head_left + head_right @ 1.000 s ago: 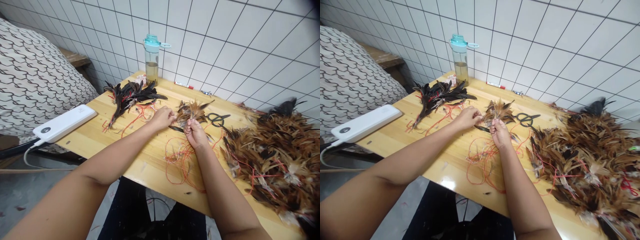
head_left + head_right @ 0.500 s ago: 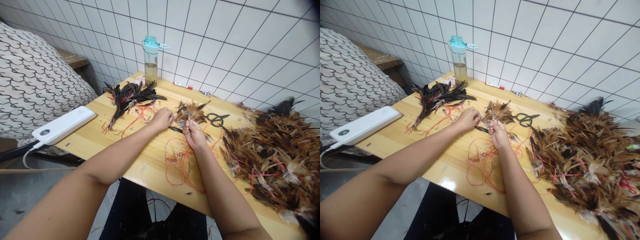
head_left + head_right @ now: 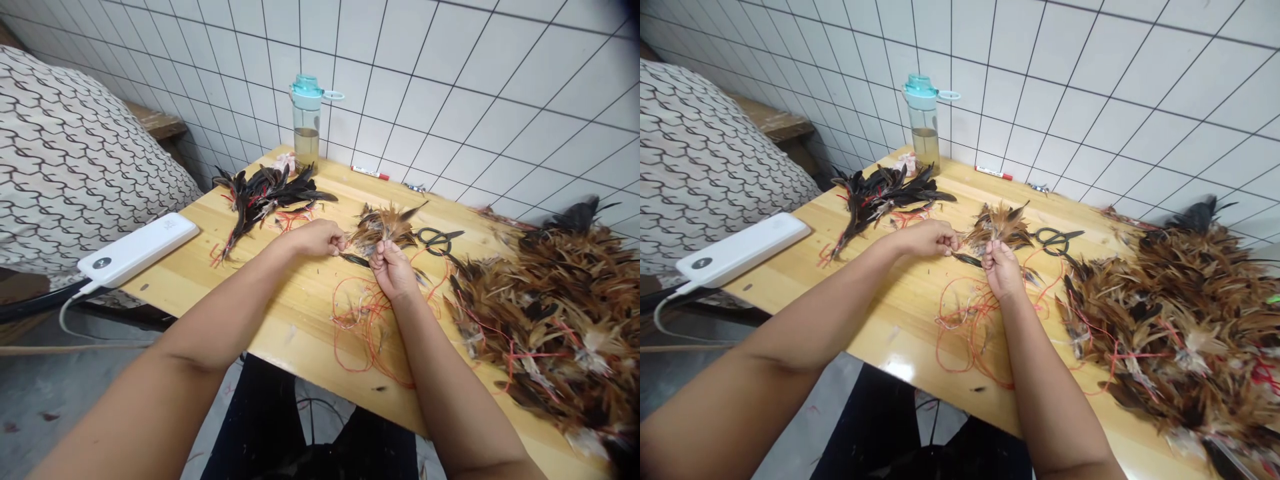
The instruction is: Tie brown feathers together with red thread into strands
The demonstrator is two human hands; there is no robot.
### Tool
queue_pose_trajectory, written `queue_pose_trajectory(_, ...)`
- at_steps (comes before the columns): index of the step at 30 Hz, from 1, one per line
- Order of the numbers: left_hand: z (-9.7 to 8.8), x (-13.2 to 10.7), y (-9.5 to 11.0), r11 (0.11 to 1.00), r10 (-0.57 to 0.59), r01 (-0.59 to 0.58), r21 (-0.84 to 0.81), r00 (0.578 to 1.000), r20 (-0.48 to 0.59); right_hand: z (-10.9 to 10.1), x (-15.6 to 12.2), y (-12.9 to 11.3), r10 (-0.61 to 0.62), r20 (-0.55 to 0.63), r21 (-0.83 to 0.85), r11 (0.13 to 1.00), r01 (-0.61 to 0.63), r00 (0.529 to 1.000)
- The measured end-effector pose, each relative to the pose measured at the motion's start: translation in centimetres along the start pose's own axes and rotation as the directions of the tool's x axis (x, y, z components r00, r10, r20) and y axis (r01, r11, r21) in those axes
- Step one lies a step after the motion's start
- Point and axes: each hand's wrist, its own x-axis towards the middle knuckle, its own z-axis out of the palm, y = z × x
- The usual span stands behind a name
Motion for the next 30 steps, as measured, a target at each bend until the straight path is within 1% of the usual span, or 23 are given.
queue_pose_trajectory(2, 0.4, 0.3, 0.0, 0.997, 0.047, -0.047, 0.066, 0.999, 0.009, 0.1, 0.0, -0.1, 0.0, -0.014, -0.027, 1.0, 0.0, 1.0)
queue_pose_trajectory(3, 0.4, 0.3, -0.1, 0.994, 0.072, -0.071, 0.087, 0.997, -0.004, 0.1, 0.0, -0.1, -0.002, -0.024, -0.038, 0.999, 0.001, 1.0)
queue_pose_trajectory(5, 0.2, 0.3, -0.2, 0.992, 0.095, -0.088, 0.085, 0.992, -0.078, 0.1, 0.1, -0.1, -0.013, -0.046, -0.051, 0.999, 0.01, 0.999)
queue_pose_trajectory(6, -0.1, 0.3, -0.2, 0.996, 0.08, -0.073, 0.05, 0.986, -0.147, 0.0, 0.1, 0.0, -0.021, -0.059, -0.052, 0.998, 0.017, 0.998)
queue_pose_trajectory(7, -0.4, 0.2, -0.2, 0.999, 0.045, -0.05, -0.015, 0.971, -0.235, 0.0, 0.1, 0.0, -0.029, -0.073, -0.05, 0.998, 0.026, 0.997)
queue_pose_trajectory(9, -0.9, -0.1, 0.0, 0.972, -0.084, -0.015, -0.234, 0.909, -0.408, 0.1, 0.2, 0.2, -0.046, -0.103, -0.039, 0.998, 0.042, 0.994)
queue_pose_trajectory(10, -1.1, -0.1, 0.2, 0.929, -0.163, -0.019, -0.369, 0.875, -0.456, 0.1, 0.2, 0.3, -0.054, -0.117, -0.034, 0.998, 0.05, 0.992)
queue_pose_trajectory(11, -1.1, -0.2, 0.4, 0.865, -0.23, -0.039, -0.5, 0.854, -0.466, 0.1, 0.2, 0.3, -0.061, -0.129, -0.032, 0.998, 0.058, 0.99)
queue_pose_trajectory(12, -1.0, -0.1, 0.7, 0.786, -0.272, -0.065, -0.615, 0.856, -0.44, 0.2, 0.2, 0.4, -0.069, -0.139, -0.036, 0.997, 0.065, 0.988)
queue_pose_trajectory(13, -0.7, -0.1, 1.0, 0.702, -0.287, -0.083, -0.707, 0.876, -0.388, 0.2, 0.2, 0.5, -0.077, -0.145, -0.049, 0.996, 0.07, 0.986)
queue_pose_trajectory(15, 0.0, 0.2, 1.7, 0.554, -0.262, -0.08, -0.828, 0.928, -0.265, 0.3, 0.2, 0.7, -0.099, -0.149, -0.101, 0.991, 0.084, 0.984)
queue_pose_trajectory(16, 0.4, 0.3, 2.1, 0.508, -0.239, -0.068, -0.859, 0.947, -0.216, 0.4, 0.2, 0.7, -0.111, -0.147, -0.138, 0.986, 0.09, 0.983)
queue_pose_trajectory(17, 0.9, 0.5, 2.4, 0.48, -0.22, -0.055, -0.876, 0.959, -0.181, 0.4, 0.2, 0.9, -0.121, -0.142, -0.181, 0.979, 0.095, 0.982)
queue_pose_trajectory(19, 1.7, 0.6, 3.1, 0.461, -0.194, -0.041, -0.886, 0.97, -0.146, 0.4, 0.2, 1.1, -0.141, -0.132, -0.274, 0.957, 0.1, 0.981)
queue_pose_trajectory(23, 2.8, 0.7, 4.3, 0.48, -0.166, -0.029, -0.877, 0.978, -0.124, 0.3, 0.2, 1.7, -0.181, -0.12, -0.44, 0.891, 0.112, 0.976)
queue_pose_trajectory(26, 3.1, 0.8, 4.5, 0.504, -0.179, -0.04, -0.863, 0.972, -0.15, 0.3, 0.2, 1.9, -0.193, -0.109, -0.52, 0.847, 0.11, 0.975)
queue_pose_trajectory(30, 3.5, 1.1, 4.2, 0.534, -0.189, -0.075, -0.842, 0.96, -0.205, 0.4, 0.1, 1.7, -0.183, -0.079, -0.557, 0.824, 0.109, 0.98)
